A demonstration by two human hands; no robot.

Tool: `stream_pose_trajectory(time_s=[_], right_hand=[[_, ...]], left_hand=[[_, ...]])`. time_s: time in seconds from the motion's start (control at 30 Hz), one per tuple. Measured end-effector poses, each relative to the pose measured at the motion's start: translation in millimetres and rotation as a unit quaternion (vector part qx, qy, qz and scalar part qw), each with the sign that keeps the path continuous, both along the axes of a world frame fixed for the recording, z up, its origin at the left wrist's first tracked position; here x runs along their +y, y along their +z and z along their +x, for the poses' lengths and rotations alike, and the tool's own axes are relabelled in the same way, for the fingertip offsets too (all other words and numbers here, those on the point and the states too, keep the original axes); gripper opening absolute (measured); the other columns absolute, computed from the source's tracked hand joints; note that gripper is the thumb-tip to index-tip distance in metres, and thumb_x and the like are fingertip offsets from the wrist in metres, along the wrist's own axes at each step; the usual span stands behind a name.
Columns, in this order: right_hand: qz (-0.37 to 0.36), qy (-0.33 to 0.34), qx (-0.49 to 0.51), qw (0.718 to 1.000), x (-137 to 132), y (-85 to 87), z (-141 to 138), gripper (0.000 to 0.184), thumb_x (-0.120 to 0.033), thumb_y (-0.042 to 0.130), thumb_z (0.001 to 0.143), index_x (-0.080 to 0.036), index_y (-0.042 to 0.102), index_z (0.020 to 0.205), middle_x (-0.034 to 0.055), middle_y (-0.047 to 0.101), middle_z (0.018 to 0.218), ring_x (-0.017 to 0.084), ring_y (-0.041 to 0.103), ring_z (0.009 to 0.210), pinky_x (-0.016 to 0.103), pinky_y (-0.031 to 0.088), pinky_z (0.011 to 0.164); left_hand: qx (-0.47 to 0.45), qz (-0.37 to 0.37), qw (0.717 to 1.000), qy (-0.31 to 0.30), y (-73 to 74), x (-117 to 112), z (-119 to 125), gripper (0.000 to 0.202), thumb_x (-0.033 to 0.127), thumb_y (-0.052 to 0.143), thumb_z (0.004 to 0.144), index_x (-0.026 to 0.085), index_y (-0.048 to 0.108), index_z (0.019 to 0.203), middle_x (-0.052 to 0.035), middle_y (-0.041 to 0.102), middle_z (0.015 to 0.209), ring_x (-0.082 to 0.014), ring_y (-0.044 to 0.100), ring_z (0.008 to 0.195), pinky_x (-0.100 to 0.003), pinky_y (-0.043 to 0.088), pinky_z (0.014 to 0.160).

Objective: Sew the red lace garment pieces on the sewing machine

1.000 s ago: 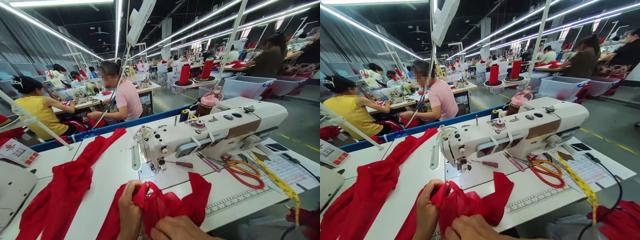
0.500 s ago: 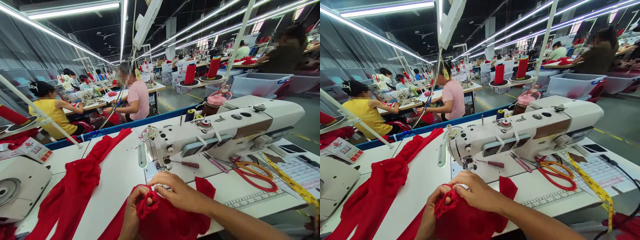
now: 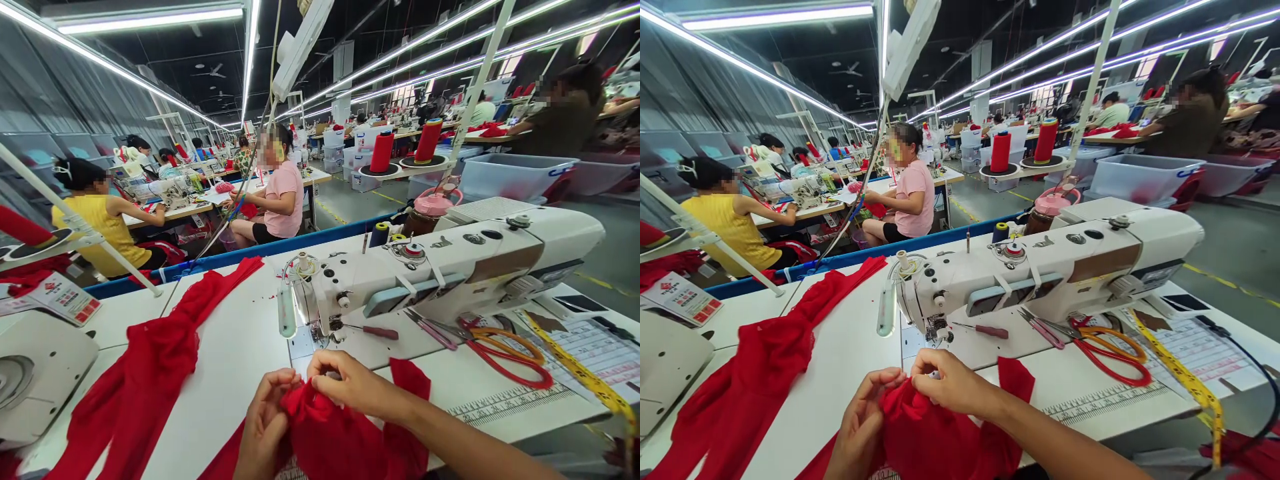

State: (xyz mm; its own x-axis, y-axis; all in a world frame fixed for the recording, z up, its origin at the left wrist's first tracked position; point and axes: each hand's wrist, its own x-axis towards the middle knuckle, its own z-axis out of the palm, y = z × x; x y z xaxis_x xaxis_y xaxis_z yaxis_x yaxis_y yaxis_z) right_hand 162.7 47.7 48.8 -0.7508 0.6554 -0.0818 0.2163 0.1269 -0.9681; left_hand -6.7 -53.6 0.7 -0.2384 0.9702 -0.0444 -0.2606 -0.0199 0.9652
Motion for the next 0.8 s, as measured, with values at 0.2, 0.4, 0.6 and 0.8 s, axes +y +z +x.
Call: stream_pose_trajectory(time_s=[0.2,0.4,0.6,0.8], right_hand=[[-0.046,0.002,0.004,0.999,-6,6.5,5,0.006,-0.016,0.050,0.084,-0.020,0.050,0.079,-0.0063,0.049,0.067,0.009,0.043,0.062,0.021,0.031,0.054],[-0.085,0.019,0.014,0.996,-8,7.1,12,0.006,-0.021,0.050,0.088,-0.020,0.050,0.081,-0.0060,0.049,0.067,0.010,0.046,0.060,0.021,0.031,0.052],[-0.073,0.013,0.030,0.997,-7,-2.4,15,0.013,-0.027,0.057,0.089,-0.019,0.053,0.080,-0.0054,0.049,0.068,0.011,0.047,0.064,0.023,0.034,0.059],[-0.093,0.010,0.047,0.995,-8,-7.1,16,0.009,-0.027,0.058,0.087,-0.018,0.059,0.087,-0.0050,0.050,0.069,0.012,0.046,0.066,0.024,0.035,0.061]], left_hand=[[0.402,0.155,0.878,0.209,9.2,-11,21,0.022,0.034,0.070,0.082,0.026,0.068,0.102,-0.0074,0.062,0.113,-0.0277,0.057,0.110,-0.042,0.045,0.098],[0.250,0.026,0.968,0.016,7.0,-1,19,0.031,0.048,0.059,0.091,0.022,0.062,0.074,-0.0010,0.057,0.074,-0.0179,0.052,0.071,-0.028,0.041,0.067],[0.054,-0.076,0.992,-0.090,11.5,5,5,0.038,0.057,0.069,0.083,0.019,0.067,0.082,0.0008,0.055,0.074,-0.0135,0.047,0.068,-0.023,0.038,0.063],[-0.074,-0.087,0.983,-0.145,9.8,11,4,0.035,0.052,0.070,0.084,0.017,0.066,0.082,-0.0004,0.058,0.071,-0.0118,0.049,0.065,-0.023,0.037,0.061]])
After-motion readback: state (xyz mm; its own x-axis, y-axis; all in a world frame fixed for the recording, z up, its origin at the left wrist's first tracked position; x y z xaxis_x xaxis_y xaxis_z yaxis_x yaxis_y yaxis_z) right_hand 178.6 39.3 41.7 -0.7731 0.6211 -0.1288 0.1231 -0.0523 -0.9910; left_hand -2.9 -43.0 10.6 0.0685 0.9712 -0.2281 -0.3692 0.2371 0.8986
